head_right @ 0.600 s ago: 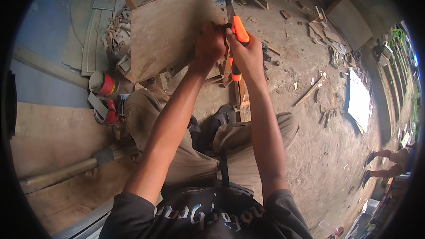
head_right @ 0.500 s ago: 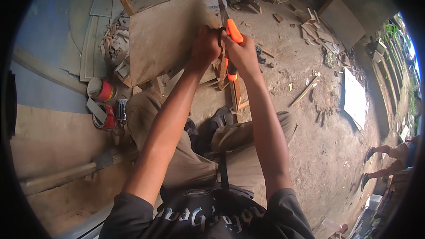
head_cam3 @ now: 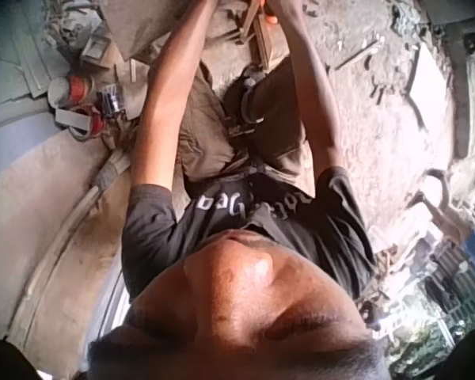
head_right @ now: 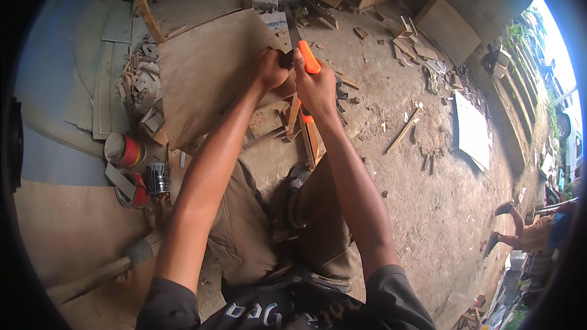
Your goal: The person sits on the floor and repairs a wooden stool by hammering a small wooden piece into place, then sawing a larger board attached to the stool to trim it.
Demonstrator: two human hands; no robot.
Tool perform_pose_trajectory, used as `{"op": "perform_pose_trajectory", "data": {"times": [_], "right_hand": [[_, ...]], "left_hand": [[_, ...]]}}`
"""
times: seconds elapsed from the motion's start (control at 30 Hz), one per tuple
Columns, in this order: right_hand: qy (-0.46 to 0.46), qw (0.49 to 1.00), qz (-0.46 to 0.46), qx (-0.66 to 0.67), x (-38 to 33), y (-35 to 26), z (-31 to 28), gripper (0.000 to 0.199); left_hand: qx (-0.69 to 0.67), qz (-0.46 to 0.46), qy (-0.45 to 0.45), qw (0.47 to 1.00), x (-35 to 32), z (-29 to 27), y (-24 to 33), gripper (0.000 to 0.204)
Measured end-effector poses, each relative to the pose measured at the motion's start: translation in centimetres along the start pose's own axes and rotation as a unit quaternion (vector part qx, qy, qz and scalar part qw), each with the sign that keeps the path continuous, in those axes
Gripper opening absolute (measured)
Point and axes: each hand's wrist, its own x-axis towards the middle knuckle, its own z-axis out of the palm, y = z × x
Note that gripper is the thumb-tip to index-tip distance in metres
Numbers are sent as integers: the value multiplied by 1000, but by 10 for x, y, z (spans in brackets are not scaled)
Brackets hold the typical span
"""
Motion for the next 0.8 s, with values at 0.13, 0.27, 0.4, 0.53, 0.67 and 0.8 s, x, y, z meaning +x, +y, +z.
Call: {"op": "perform_pose_trajectory", "data": {"times": [0.13, 0.27, 0.4, 0.53, 0.67, 0.8], "right_hand": [[-24, 999, 41, 16, 15, 0, 2, 40], [-28, 998, 54, 28, 19, 0, -9, 31], [-30, 994, 106, -29, 9, -18, -2, 19], [-62, 988, 116, -82, 6, -20, 1, 20], [-69, 983, 144, -90, 27, -46, 1, 18], [-67, 966, 245, -49, 40, -69, -1, 12]], "left_hand": [[-15, 30, -41, 999, 13, 15, -17, 29], [27, 89, -45, 995, 3, -29, 23, 23], [16, 70, -29, 997, -15, -51, 34, 22], [72, -50, -100, 991, -10, -41, 37, 33], [227, -213, -88, 946, 0, -32, 47, 58], [249, -278, -70, 925, 11, -41, 60, 74]]}}
